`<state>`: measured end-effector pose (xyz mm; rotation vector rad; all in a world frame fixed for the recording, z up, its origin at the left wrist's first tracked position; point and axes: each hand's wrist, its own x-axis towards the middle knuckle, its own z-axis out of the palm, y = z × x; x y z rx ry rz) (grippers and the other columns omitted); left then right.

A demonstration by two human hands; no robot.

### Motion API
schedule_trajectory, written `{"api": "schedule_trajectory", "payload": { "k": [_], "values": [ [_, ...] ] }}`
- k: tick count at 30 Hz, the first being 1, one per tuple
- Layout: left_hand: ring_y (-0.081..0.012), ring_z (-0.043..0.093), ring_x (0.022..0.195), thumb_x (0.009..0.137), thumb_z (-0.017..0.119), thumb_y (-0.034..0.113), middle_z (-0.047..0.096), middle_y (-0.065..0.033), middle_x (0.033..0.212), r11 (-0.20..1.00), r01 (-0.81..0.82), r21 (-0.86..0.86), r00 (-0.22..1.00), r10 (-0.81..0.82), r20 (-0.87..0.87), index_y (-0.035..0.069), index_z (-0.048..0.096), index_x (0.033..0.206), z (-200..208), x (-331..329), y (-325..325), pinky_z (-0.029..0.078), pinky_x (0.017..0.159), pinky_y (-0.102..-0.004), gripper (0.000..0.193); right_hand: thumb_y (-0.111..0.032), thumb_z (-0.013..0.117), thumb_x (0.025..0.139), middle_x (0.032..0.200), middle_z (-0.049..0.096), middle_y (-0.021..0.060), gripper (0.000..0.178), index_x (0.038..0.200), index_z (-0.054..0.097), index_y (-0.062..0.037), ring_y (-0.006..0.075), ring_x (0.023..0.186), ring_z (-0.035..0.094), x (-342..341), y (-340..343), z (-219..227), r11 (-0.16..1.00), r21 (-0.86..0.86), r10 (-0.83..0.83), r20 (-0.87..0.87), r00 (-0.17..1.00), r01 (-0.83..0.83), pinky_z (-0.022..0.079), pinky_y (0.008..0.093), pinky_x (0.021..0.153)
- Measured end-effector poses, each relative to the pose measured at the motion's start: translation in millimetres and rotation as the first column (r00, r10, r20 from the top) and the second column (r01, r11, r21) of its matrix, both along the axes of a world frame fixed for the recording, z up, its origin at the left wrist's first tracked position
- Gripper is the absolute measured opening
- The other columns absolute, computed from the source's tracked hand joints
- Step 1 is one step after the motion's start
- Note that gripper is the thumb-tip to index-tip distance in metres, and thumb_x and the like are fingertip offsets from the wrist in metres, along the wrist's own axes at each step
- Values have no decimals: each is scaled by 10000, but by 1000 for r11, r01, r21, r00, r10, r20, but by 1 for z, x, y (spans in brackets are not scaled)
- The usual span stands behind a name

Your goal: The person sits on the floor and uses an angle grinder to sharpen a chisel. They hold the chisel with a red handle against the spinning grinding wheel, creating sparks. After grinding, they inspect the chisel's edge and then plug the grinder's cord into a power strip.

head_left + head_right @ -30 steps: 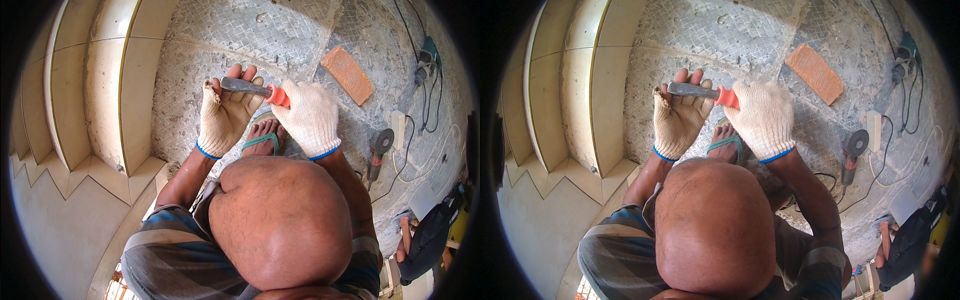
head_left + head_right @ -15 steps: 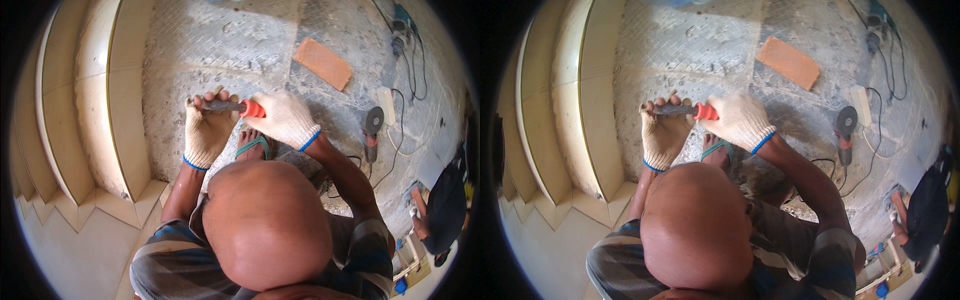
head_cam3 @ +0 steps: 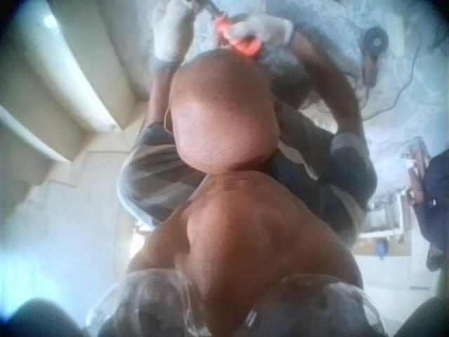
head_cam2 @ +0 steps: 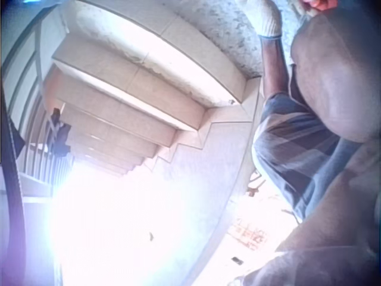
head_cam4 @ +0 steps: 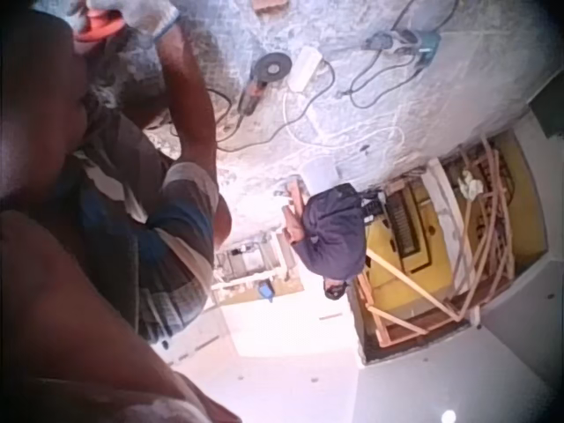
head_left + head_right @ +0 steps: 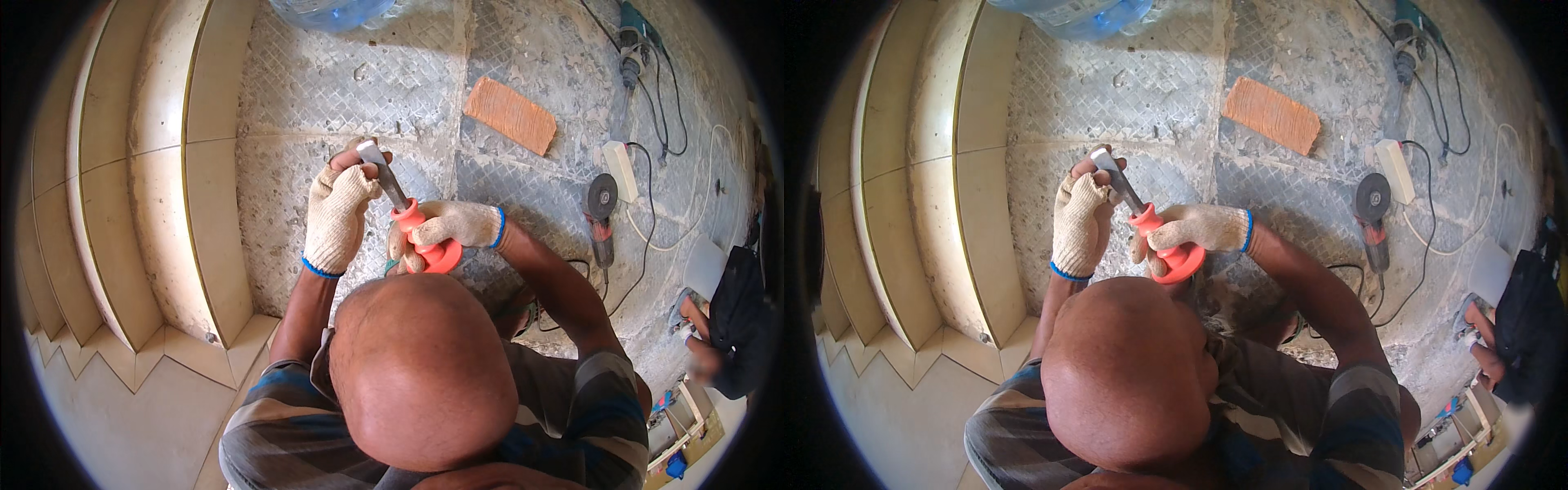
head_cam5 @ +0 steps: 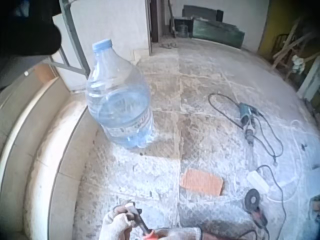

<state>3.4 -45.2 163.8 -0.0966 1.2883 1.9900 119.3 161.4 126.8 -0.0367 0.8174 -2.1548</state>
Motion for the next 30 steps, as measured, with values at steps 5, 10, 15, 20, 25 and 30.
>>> {"api": "schedule_trajectory", "payload": {
  "k": [5,10,15,20,25,30],
  "values": [
    [-176,693,1141,1003,740,70,765,-145,1297,994,18,-107,999,-21,-27,-34,608,1555,6,-1,10,571,978,-319,577,-303,627,1083,1044,781,102,451,1308,723,77,192,1003,732,4,6,-2,999,26,-37,-6,999,37,544,351,1004],
    [-134,686,1101,1024,737,122,791,-91,1316,988,11,-154,993,-29,-115,23,677,1532,9,-1,15,546,984,-330,522,-278,638,1071,1026,778,107,431,1302,721,76,205,995,734,3,9,2,996,71,-60,52,997,57,540,359,1008],
    [-148,700,1135,1021,737,116,777,-90,1287,989,-31,-147,992,13,-124,47,639,1585,10,2,17,553,1026,-352,576,-289,652,1066,1006,771,116,423,1287,720,65,224,995,738,1,6,-3,997,-30,-65,37,997,66,543,371,1016],
    [-147,708,1124,1022,740,100,756,-61,1206,976,-77,-204,985,44,-165,41,622,1598,12,4,20,560,1032,-346,591,-308,655,1067,1019,770,125,438,1293,712,63,237,1002,738,3,3,-7,994,-88,-53,102,993,62,547,384,1023],
    [-136,701,1094,1029,749,119,752,-57,1193,973,-117,-200,986,90,-139,24,610,1602,12,6,23,562,1017,-331,597,-327,652,1070,1030,770,128,447,1284,715,61,234,1004,738,6,-1,-6,990,-111,-77,113,991,90,553,383,1016],
    [-134,693,1079,1035,765,160,750,-59,1195,985,-103,-141,984,80,-159,19,613,1587,9,7,24,560,1010,-321,589,-325,651,1073,1030,769,129,429,1270,722,50,210,988,740,6,-1,-4,990,-114,-71,120,990,85,569,362,978]
  ]
}}
